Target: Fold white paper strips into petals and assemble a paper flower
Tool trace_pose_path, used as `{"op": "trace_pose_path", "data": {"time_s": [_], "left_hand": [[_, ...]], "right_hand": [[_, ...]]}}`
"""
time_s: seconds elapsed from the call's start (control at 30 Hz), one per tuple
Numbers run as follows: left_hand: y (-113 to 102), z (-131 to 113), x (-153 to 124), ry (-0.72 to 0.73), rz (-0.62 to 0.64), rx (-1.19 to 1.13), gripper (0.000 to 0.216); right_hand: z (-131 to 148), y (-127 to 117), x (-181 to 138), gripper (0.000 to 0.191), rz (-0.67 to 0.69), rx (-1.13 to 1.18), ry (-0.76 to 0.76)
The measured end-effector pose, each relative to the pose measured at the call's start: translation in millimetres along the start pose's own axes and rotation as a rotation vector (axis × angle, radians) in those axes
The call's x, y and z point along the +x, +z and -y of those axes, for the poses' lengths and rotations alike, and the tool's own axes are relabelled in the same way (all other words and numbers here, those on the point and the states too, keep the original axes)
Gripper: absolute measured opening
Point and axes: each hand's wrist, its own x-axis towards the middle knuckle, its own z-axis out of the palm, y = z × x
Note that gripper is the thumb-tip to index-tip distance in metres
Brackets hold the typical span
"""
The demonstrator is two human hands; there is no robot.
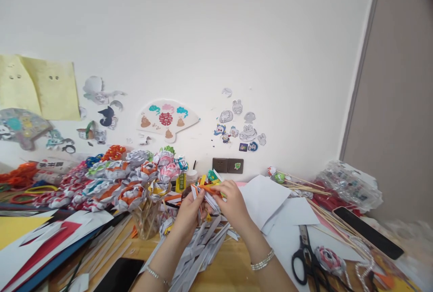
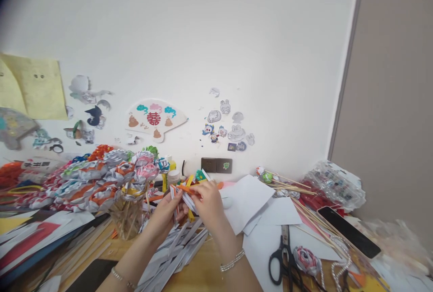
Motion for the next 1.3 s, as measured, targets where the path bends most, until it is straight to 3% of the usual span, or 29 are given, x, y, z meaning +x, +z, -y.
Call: {"op": "trace_pose_path", "data": {"time_s": [0.2, 0.37, 0.77, 1.13, 1.3], "left_hand": [[0.9, 1.8, 0.2, 0.036, -0.009, -0.012, 0.043], [0.9, 1.9, -0.4, 0.039, 0.008, 0.015, 0.039], [4.7, -3.1, -4.2, 0.062, 0.032, 0.109, 0.035], [5.3, -4.4, -3.1, 0.131, -0.026, 0.196, 0.034], [1.7, -3.8, 0.3, 0.135, -0.04, 0.224, 0.037]], "right_hand": [[6.5, -1.1, -1.3, 0.012, -0.02, -0.082, -0.026], [7.0, -2.0, -0.5, 0.015, -0.002, 0.024, -0.007], [7.3, -4.5, 4.2, 0.016, -0.038, 0.201, 0.244], [26.2, 8.5, -1.8, 0.017, -0.031, -0.065, 0.053], [21.0, 13.2, -2.9, 0.019, -0.038, 0.043, 0.036]]}}
